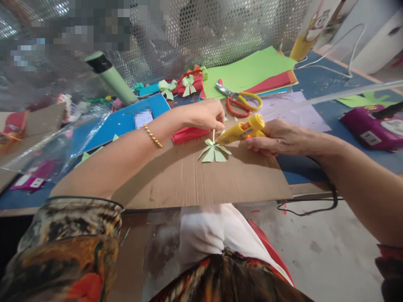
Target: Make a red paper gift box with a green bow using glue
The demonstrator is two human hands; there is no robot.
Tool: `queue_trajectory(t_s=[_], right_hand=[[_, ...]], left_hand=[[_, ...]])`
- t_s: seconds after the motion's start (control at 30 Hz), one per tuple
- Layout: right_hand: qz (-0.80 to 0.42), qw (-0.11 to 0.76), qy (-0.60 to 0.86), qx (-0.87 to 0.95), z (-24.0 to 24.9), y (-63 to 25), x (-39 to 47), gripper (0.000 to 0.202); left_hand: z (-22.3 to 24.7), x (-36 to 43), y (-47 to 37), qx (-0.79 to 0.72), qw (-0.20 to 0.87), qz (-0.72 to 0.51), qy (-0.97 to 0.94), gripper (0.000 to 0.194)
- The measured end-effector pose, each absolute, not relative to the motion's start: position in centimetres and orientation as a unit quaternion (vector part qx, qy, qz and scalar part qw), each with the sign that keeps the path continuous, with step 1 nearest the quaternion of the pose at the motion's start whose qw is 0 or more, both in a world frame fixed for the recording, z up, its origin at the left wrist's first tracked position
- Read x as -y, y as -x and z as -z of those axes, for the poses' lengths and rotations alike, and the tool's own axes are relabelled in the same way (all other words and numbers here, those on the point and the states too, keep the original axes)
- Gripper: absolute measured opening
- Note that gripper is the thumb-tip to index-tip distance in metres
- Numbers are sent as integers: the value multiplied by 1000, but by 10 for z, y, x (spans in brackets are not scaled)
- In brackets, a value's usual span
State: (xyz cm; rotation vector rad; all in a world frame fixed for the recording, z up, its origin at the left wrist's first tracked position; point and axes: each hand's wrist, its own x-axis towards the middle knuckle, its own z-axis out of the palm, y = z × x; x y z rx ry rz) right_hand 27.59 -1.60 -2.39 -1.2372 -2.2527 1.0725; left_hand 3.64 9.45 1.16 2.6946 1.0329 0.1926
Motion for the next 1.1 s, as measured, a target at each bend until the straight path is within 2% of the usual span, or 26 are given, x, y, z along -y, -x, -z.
queue_trajectory(t_s=[0.13, 0.3, 0.43, 0.6, 0.77, 1.1], right_hand=[[-327, 153, 449, 817, 26, -275, 14, 62], [-293, 139, 474, 819, 24, -274, 15, 59], [-303, 134, 480, 813, 20, -273, 18, 61], [-312, 120, 488, 807, 18, -272, 19, 66], [-297, 142, 477, 815, 20, -272, 19, 62], [-316, 135, 500, 795, 21, -276, 18, 72]], left_hand=[[-9, -103, -55, -339, 152, 40, -927, 6], [-19, -86, -73, -313, 187, 50, -930, 22], [-18, -80, -76, -339, 203, 95, -914, 25], [-13, -87, -69, -325, 244, 62, -912, 21], [-20, -87, -53, -327, 263, 46, -907, 15], [-21, -74, -10, -363, 198, 18, -910, 30]])
